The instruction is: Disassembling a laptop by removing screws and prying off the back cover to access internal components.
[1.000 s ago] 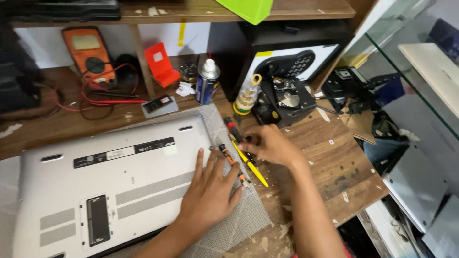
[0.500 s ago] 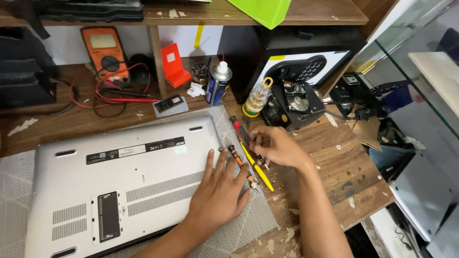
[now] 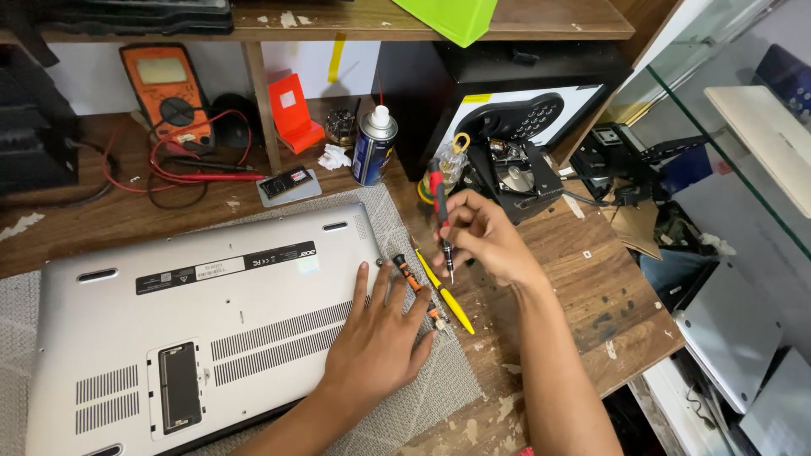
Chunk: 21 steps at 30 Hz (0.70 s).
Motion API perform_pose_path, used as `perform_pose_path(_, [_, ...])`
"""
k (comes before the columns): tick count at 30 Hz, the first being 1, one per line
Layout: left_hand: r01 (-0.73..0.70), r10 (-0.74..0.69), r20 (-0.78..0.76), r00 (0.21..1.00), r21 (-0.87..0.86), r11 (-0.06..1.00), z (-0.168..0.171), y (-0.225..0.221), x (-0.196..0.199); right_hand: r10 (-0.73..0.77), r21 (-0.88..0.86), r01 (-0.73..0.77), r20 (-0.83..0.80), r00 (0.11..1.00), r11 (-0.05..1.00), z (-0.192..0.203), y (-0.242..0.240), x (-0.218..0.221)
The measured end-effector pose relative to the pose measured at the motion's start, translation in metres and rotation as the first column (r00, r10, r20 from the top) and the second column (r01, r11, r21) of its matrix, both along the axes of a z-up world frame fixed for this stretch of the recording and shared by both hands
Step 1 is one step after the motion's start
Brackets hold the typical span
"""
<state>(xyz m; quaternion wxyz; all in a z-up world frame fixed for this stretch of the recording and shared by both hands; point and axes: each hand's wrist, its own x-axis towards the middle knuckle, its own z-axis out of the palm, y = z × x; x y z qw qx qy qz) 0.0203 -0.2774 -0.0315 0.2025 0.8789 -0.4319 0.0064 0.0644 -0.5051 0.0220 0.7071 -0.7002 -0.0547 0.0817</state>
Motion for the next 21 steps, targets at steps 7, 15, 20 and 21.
perform_pose_path(7, [0.011,-0.009,-0.058,0.998,0.038,0.999,0.006,0.0,0.002,-0.004,0.256,-0.01,0.05,0.999,0.967,-0.008,-0.003,0.0])
perform_pose_path(15, [-0.222,0.241,0.001,0.971,-0.389,0.894,0.025,0.012,0.024,0.016,0.302,-0.027,0.041,0.999,0.953,-0.029,0.019,0.003])
perform_pose_path(20, [-0.205,0.272,0.075,0.959,-0.479,0.854,-0.009,0.022,0.053,-0.103,0.335,0.074,0.07,0.992,0.939,-0.03,0.048,0.009])
perform_pose_path(21, [-0.204,0.264,0.053,0.963,-0.494,0.845,-0.01,0.024,0.057,-0.123,0.342,0.09,0.077,0.989,0.935,-0.034,0.047,0.011])
